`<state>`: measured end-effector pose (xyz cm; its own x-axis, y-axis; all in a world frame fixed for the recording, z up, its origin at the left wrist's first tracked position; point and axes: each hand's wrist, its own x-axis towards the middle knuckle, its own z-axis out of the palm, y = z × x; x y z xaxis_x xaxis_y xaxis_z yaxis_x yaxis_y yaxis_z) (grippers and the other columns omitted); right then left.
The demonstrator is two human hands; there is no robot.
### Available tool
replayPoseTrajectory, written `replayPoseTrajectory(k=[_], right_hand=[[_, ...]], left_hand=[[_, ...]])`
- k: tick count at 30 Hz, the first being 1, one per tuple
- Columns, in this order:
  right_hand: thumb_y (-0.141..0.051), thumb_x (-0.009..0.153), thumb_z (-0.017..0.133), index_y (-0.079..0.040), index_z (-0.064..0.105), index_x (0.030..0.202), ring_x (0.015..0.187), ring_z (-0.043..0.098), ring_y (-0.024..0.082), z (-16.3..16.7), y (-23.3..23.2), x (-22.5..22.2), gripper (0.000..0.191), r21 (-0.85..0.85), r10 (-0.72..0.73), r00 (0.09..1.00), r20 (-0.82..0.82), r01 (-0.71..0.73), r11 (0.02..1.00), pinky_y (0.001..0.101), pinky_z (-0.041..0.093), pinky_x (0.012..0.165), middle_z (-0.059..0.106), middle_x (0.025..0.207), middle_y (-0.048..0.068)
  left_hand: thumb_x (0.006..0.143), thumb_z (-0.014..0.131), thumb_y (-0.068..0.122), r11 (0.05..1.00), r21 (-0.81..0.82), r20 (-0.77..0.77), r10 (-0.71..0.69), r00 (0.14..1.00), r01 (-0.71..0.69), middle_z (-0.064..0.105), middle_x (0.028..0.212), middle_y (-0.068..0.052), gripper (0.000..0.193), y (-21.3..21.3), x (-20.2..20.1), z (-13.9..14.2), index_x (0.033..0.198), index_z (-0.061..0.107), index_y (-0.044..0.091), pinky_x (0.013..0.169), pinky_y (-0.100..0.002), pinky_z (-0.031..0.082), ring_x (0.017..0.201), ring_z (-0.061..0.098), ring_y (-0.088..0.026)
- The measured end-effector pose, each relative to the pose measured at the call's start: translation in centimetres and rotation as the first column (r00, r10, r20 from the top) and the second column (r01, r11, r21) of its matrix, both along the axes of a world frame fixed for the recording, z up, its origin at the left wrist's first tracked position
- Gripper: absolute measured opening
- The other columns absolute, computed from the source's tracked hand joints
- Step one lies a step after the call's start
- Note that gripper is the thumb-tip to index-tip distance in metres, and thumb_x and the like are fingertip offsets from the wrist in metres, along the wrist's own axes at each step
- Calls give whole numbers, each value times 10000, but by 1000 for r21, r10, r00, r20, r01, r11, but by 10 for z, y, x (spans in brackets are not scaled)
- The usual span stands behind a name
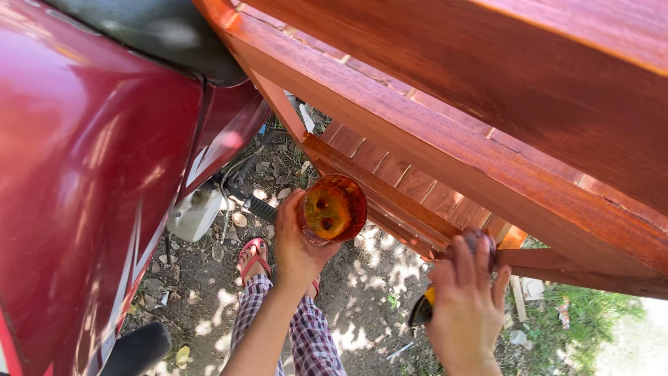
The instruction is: The person paints a reddish-brown wooden shelf rack outdoors, holding a cup of stain in one hand and brushing the stain onto the frame, rails and slats, working around the piece and turning attention to different sides. At the end they set the brush cup and a bottle on a motorcycle seat.
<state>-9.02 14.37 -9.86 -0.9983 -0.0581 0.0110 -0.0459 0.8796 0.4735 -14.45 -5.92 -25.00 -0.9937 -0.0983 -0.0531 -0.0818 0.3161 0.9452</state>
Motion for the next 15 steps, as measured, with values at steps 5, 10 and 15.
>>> replayPoseTrajectory(k=[5, 10, 15], right_hand=[[-153, 797, 615, -101, 674, 837, 1279, 570, 331, 33, -22, -25, 88, -123, 180, 926, 331, -146, 981, 535, 405, 1146, 709, 1016, 87], [-211, 793, 618, -164, 709, 883, 1078, 640, 286, 69, -48, -49, 136, 58, 64, 893, 445, -100, 993, 520, 414, 1181, 723, 937, 68], [-208, 846, 610, -263, 732, 991, 1097, 664, 255, 67, -65, -75, 197, 195, -66, 810, 583, -61, 979, 538, 403, 1225, 767, 909, -8]], left_hand=[[507, 982, 161, 996, 87, -4, -19, 1000, 19, 510, 1436, -167, 1037, -3, -9, 11, 1392, 449, 64, 1139, -430, 446, 1331, 528, -353], [509, 972, 178, 999, 38, -46, -8, 999, 10, 505, 1441, -177, 1050, -22, -9, 3, 1402, 434, 58, 1161, -459, 420, 1350, 508, -367], [508, 993, 205, 1000, 23, 34, 2, 999, -3, 489, 1443, -183, 1093, -38, -9, -10, 1420, 405, 64, 1164, -483, 399, 1366, 491, -381]])
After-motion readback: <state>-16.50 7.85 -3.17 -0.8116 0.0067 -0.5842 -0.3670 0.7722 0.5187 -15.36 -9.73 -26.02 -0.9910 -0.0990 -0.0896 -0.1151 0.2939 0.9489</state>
